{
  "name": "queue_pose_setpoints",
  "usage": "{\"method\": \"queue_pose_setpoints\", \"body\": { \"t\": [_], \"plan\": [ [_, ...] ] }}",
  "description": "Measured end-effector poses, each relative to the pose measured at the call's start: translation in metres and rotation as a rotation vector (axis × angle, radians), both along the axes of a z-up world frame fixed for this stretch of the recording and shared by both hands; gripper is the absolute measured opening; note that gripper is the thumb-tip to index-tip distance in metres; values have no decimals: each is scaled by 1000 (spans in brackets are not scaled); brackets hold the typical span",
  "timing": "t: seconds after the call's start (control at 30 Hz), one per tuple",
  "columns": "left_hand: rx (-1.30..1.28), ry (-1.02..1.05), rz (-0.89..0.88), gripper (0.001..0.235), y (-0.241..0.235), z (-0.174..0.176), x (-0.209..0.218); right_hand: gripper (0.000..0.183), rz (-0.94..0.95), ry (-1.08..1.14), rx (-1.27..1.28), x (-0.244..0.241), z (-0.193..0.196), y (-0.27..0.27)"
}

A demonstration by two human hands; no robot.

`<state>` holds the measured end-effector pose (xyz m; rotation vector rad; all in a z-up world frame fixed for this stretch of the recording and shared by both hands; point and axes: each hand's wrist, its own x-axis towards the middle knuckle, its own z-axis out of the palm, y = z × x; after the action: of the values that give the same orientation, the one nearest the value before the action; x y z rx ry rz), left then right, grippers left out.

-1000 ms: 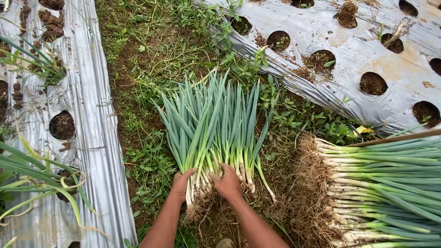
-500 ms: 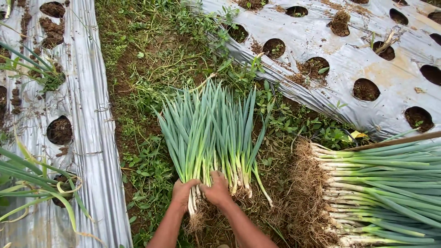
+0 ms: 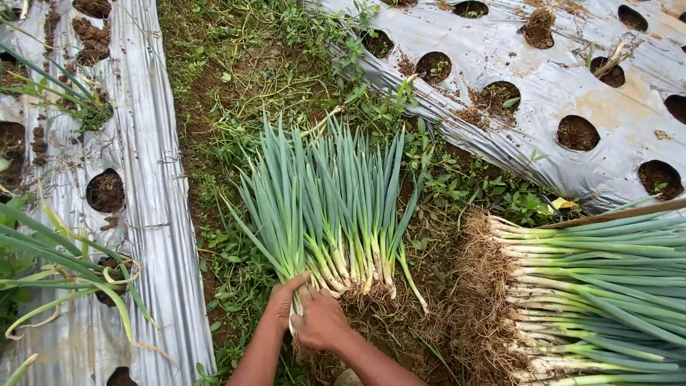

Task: Gathering harvested green onions and organizing them into bundles in a field.

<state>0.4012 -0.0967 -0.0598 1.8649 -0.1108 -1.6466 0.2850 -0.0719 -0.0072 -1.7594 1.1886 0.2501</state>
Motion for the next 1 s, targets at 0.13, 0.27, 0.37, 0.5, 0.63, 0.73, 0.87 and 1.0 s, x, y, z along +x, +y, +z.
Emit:
{"method": "queue_pose_setpoints", "body": {
  "t": [0.13,0.27,0.37,0.5,0.63,0.73,0.87,1.0],
  "plan": [
    [-98,-22,-124,68,9,-41,25,28,-420,-326,178,-38,-25,-20],
    [-101,-28,-179,84,15,-48,31,40,-787,-148,101,-47,-26,-37],
    [-85,-42,-145,81,14,-29,28,70,-624,-2,143,-40,-19,-37],
    [-181,-49,-197,47,17,-44,35,98,-422,126,9,-30,-57,-32],
    [-211,-34,-195,57,17,-41,36,99,-467,196,88,-26,-70,-35],
    [-192,-46,-205,60,18,-29,38,67,-463,207,103,-28,-51,-34],
    [-329,226,-89,52,23,17,34,75,-659,-234,257,-51,-15,-45],
    [-506,735,241,59,17,56,13,75,-738,-261,241,-77,47,-64]
  ]
}}
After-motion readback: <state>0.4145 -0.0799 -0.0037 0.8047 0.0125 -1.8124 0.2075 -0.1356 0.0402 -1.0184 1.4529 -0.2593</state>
